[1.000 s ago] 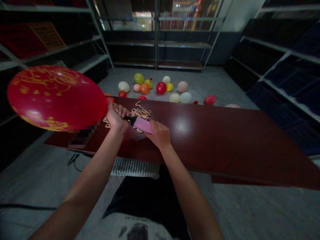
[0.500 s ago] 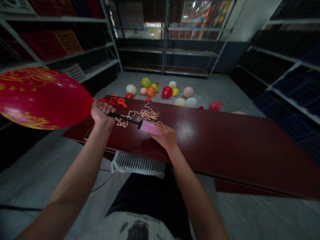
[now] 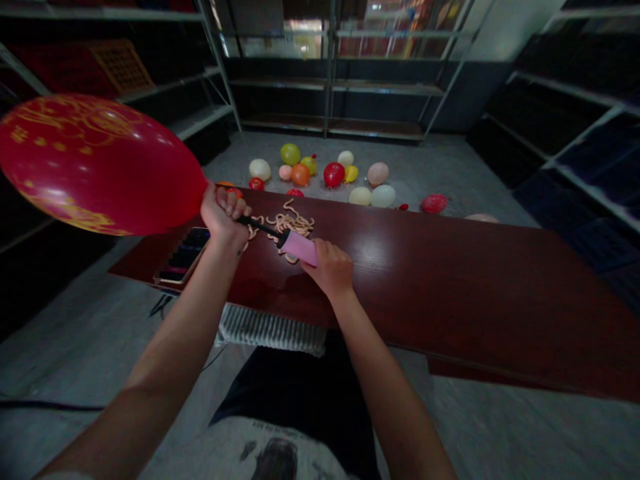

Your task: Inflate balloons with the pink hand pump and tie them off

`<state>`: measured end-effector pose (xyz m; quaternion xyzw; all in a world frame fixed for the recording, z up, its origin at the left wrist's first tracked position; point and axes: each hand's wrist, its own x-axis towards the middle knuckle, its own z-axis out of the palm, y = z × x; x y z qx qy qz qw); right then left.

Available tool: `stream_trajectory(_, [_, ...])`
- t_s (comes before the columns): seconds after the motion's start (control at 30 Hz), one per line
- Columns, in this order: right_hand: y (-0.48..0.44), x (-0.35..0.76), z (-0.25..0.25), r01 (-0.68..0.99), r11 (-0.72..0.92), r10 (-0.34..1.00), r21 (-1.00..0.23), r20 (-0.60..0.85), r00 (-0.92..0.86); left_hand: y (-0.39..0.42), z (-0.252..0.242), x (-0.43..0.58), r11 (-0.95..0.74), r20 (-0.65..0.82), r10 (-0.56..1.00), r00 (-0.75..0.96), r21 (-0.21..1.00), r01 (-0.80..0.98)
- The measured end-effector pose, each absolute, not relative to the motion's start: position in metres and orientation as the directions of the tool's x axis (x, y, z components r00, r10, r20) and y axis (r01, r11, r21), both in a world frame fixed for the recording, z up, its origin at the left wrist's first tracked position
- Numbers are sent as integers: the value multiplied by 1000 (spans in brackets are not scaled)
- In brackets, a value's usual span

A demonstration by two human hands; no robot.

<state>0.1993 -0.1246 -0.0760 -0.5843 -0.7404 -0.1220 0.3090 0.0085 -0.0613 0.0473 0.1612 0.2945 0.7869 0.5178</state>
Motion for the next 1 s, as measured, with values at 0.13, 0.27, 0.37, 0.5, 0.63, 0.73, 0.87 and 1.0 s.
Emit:
stream_trajectory(0.13, [-122,200,-78,956,230,791,-184,607,-74,-60,32,47,-264,-65,923,-381,614,-744])
stream_trajectory(0.27, [-120,202,-81,965,190,795,-183,606,-42,-59,25,65,-242,-81,930,-358,599,-764])
stream_trajectory(0.37, [-120,201,-81,965,204,799,-167,598,-66,-60,27,60,-241,-93,926,-365,598,-765])
stream_trajectory(0.5, [-122,198,-81,959,247,811,-143,572,-123,-61,32,41,-245,-120,914,-388,598,-763])
stream_trajectory(0.63, [-125,197,-79,948,298,815,-110,547,-193,-63,39,13,-245,-192,880,-435,601,-761])
stream_trajectory(0.73, [-127,197,-77,945,318,817,-70,526,-236,-64,47,-15,-270,-234,837,-494,608,-746])
stream_trajectory(0.87, [-128,195,-75,934,357,808,-25,510,-295,-66,54,-60,-310,-207,823,-529,617,-724])
stream_trajectory(1.0, [-129,192,-74,910,412,804,-54,492,-335,-67,62,-91,-337,-131,842,-524,630,-700])
